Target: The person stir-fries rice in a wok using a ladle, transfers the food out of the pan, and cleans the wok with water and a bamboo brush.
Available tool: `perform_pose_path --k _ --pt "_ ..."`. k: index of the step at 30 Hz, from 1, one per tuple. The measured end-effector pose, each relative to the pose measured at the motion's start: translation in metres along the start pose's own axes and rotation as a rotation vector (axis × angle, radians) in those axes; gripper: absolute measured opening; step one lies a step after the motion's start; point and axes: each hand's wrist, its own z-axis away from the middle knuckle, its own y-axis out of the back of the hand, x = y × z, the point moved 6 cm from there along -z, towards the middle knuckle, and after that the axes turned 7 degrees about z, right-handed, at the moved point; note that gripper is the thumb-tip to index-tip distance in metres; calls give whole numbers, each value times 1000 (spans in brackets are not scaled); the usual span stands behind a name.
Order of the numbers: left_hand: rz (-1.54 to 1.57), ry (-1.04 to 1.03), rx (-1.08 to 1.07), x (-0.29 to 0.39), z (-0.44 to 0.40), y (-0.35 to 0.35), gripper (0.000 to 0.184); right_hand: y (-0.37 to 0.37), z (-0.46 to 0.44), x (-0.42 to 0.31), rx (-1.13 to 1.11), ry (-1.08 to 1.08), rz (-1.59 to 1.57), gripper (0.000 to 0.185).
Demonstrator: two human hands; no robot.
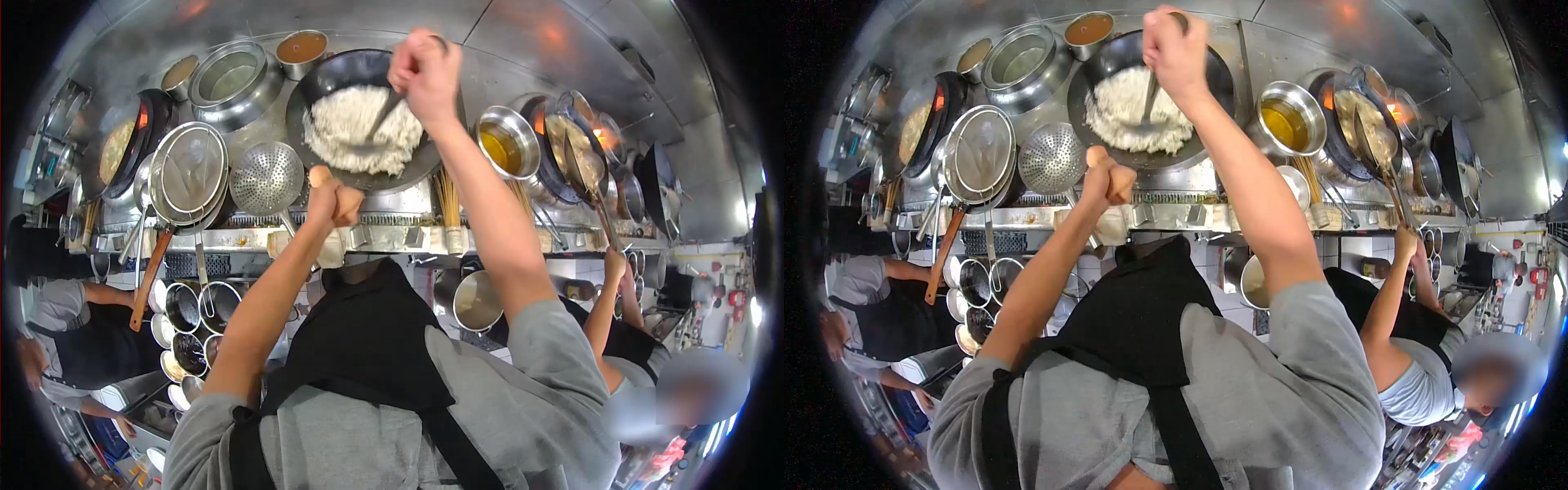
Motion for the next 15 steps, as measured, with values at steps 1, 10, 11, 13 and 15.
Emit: perform_pose_path --k 1,10,11,13,15 --pt "-158 -158 67 -22 -37 27 15 5 -4 12 -70 -1 4 41" --pt "281 102 -87 -48 24 -3 17 66 230 14 343 -805 -155 44" --pt "302 13 -56 -43 0 -10 18 51 263 27 305 -1121 -412 44" --pt "294 17 44 -7 -8 -33 14 47 302 81 207 -1310 -658 48" --pt "370 -35 8 -19 -80 -24 14 73 294 140 201 -1253 -563 44"
